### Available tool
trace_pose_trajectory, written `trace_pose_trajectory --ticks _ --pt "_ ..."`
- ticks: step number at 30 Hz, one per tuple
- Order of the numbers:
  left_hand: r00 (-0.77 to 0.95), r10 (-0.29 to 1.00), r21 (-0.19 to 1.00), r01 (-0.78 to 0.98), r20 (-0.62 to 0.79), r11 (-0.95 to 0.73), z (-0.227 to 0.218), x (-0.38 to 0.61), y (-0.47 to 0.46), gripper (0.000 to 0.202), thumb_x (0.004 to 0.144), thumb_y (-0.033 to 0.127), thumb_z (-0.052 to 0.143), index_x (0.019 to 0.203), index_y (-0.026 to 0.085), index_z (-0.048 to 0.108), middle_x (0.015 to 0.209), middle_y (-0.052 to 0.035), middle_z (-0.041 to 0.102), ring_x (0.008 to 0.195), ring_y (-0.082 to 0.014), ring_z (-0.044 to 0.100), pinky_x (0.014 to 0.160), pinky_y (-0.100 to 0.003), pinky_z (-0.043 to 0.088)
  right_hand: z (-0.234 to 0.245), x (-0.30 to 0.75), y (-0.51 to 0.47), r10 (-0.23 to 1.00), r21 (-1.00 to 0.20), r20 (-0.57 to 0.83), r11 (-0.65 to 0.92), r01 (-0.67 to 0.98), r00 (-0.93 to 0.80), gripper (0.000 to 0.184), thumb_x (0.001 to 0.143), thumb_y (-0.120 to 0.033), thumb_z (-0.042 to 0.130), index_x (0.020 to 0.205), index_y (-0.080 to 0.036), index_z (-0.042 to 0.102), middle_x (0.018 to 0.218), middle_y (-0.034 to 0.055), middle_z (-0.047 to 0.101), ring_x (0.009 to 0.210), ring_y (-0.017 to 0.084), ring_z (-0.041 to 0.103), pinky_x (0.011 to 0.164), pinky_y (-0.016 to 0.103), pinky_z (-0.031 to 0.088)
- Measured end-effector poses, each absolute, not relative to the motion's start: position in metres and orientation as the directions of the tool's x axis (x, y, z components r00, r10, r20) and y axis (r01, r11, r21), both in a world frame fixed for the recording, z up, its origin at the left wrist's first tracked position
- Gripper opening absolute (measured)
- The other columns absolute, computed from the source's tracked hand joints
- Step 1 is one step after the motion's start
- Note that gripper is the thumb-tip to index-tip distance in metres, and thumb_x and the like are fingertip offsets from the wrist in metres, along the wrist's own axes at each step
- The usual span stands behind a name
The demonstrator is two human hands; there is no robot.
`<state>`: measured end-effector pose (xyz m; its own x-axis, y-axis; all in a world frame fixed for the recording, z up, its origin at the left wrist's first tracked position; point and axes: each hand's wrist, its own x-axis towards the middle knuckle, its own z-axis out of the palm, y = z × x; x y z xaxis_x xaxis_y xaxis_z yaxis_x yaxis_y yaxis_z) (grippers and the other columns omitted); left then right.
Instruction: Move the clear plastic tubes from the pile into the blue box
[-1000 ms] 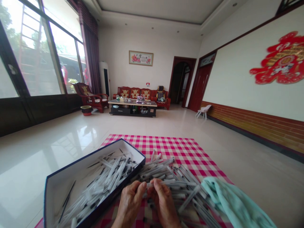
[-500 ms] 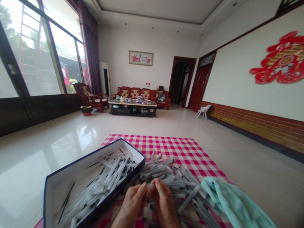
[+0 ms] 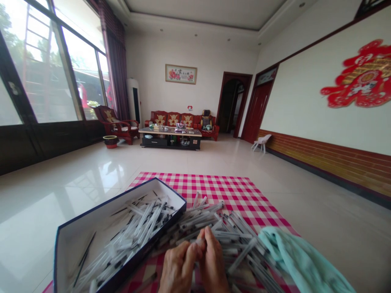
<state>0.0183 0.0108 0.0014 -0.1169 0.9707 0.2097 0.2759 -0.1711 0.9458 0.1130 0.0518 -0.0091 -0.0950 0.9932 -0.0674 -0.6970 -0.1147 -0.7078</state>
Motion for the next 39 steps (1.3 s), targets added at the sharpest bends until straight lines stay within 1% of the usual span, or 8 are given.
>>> trace_pose_trajectory --ticks 2,4,9,19,23,27,32,39 --pt "-0.126 0.974 0.973 -0.158 -0.189 0.168 0.001 0.023 0.012 0.043 0.081 0.056 0.046 0.056 0.020 0.050 0.044 0.0044 0.044 0.034 -0.0085 0.037 0.037 -0.021 0.030 -0.008 0.124 0.059 0.996 -0.664 -0.085 -0.077 -0.744 -0.027 0.038 0.077 -0.048 0.062 0.057 -0.020 0.045 0.046 -0.0103 0.032 0.039 0.006 0.025 0.039 0.021 0.022" --pt "-0.100 0.926 0.853 -0.435 -0.364 0.289 0.003 0.023 0.013 0.044 0.073 0.060 0.054 0.056 0.021 0.046 0.042 0.0068 0.042 0.030 -0.0062 0.031 0.032 -0.020 0.027 -0.006 0.135 0.066 0.993 -0.615 -0.103 -0.016 -0.789 0.059 0.034 0.074 -0.045 0.066 0.060 -0.019 0.048 0.048 -0.0112 0.032 0.039 0.005 0.024 0.038 0.019 0.020" --pt "-0.116 0.971 0.877 -0.461 -0.209 0.134 0.019 0.011 0.015 0.044 0.069 0.054 0.067 0.056 0.015 0.052 0.046 0.0043 0.050 0.035 -0.0038 0.040 0.035 -0.016 0.030 -0.007 0.142 0.069 0.997 -0.622 -0.079 -0.033 -0.783 0.021 0.031 0.079 -0.043 0.063 0.064 -0.019 0.052 0.051 -0.0099 0.034 0.041 0.005 0.029 0.040 0.019 0.026" --pt "-0.401 0.854 0.621 -0.775 -0.333 -0.122 0.053 -0.047 0.025 0.006 0.085 0.018 0.058 0.080 0.015 0.058 0.061 0.0031 0.057 0.043 -0.0031 0.051 0.043 -0.014 0.045 -0.014 0.127 0.059 0.995 -0.740 0.008 -0.064 -0.669 -0.103 0.033 0.081 -0.050 0.058 0.071 -0.018 0.058 0.051 -0.0075 0.039 0.043 0.008 0.038 0.043 0.022 0.031" --pt "-0.396 0.880 0.765 -0.642 -0.262 -0.061 0.047 -0.039 0.023 0.010 0.080 0.022 0.063 0.086 0.013 0.063 0.062 0.0031 0.057 0.045 -0.0042 0.049 0.044 -0.015 0.042 -0.018 0.126 0.057 0.992 -0.795 0.038 -0.042 -0.605 -0.119 0.034 0.083 -0.050 0.056 0.074 -0.017 0.059 0.049 -0.0065 0.044 0.044 0.009 0.041 0.044 0.022 0.033" --pt "-0.244 0.970 0.995 -0.093 0.003 -0.027 0.035 -0.016 0.016 0.023 0.077 0.037 0.065 0.074 0.015 0.067 0.054 0.0044 0.052 0.047 -0.0070 0.045 0.045 -0.017 0.034 -0.017 0.126 0.054 0.990 -0.864 0.042 -0.031 -0.503 -0.133 0.031 0.084 -0.046 0.057 0.079 -0.017 0.063 0.050 -0.0048 0.049 0.048 0.010 0.044 0.049 0.023 0.035" --pt "-0.135 0.948 0.823 0.541 0.289 -0.174 0.028 0.000 0.010 0.017 0.079 0.030 0.059 0.080 0.020 0.073 0.066 -0.0007 0.060 0.058 -0.0133 0.054 0.056 -0.023 0.037 -0.013 0.127 0.050 0.978 -0.869 0.069 -0.039 -0.494 -0.199 0.028 0.080 -0.045 0.063 0.081 -0.017 0.068 0.053 -0.0043 0.048 0.052 0.012 0.046 0.057 0.027 0.038" --pt "-0.011 0.940 0.680 0.693 0.341 -0.238 0.030 -0.002 0.009 0.028 0.084 0.024 0.051 0.061 0.021 0.065 0.065 -0.0014 0.057 0.060 -0.0126 0.056 0.058 -0.022 0.036 -0.013 0.127 0.049 0.959 -0.871 0.078 -0.068 -0.487 -0.273 0.025 0.080 -0.044 0.063 0.082 -0.019 0.070 0.054 -0.0032 0.049 0.053 0.014 0.046 0.056 0.028 0.037"
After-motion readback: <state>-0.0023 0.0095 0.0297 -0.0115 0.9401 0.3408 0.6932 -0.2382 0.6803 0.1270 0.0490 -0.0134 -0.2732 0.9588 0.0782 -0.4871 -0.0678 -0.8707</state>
